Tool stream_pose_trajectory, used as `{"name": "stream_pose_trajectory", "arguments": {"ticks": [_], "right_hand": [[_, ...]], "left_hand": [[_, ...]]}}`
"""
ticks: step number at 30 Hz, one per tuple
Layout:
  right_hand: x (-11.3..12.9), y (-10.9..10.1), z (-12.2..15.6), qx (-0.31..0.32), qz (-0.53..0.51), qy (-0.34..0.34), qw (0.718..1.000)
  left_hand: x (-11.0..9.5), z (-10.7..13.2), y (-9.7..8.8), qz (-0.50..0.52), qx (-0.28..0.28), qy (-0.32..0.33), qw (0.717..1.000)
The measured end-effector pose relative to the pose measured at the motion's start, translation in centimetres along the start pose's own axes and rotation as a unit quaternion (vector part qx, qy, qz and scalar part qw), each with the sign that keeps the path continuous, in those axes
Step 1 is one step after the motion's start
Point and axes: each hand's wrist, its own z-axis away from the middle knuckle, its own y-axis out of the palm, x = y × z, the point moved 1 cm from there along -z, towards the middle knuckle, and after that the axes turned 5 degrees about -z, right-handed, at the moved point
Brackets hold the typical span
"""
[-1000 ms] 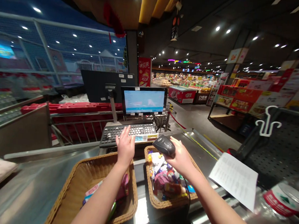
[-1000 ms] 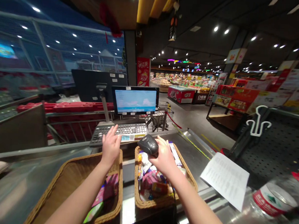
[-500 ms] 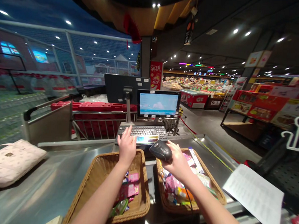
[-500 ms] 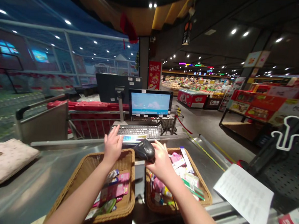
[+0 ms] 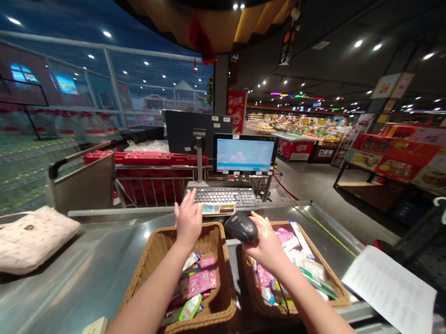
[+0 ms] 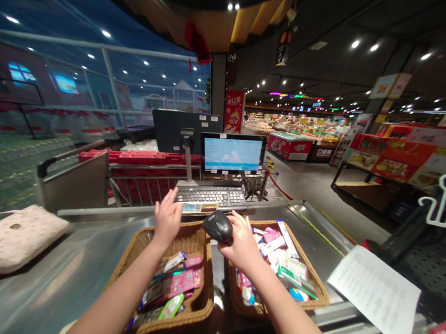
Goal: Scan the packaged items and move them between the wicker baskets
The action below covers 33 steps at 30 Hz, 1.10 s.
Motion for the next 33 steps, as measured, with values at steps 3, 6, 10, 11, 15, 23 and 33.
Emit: {"name": "stream_pose_trajectory", "arguments": {"ticks": [3,6,10,11,15,23,33], "right_hand": [[0.2,0.4,0.0,-0.002,0.004,0.000,1.000],[0.3,0.9,0.0,-0.006,0.009,0.001,1.000],[0.6,1.7,0.0,-0.005,0.014,-0.004,1.000],[0.8,1.9,-0.1,-0.004,0.014,-0.009,1.000],[1.3,2.5,-0.3,-0.001,0.018,-0.027,0.999],[1.8,4.0,-0.6,0.009,0.000,-0.043,0.999],[2.3,5.4,-0.5,0.045,0.010,-0.007,0.999]], "left_hand": [[0.6,0.2,-0.1,-0.004,0.002,0.004,1.000],[1.3,0.5,-0.1,-0.011,0.009,0.006,1.000],[2.5,0.9,-0.3,-0.019,0.019,0.005,1.000],[2.8,1.1,-0.3,-0.020,0.021,0.004,1.000],[3.9,1.6,-0.5,-0.020,0.023,0.002,1.000],[5.8,3.2,-0.9,-0.029,0.052,-0.010,0.998],[7.7,5.0,-0.4,-0.050,0.095,-0.018,0.994]]}}
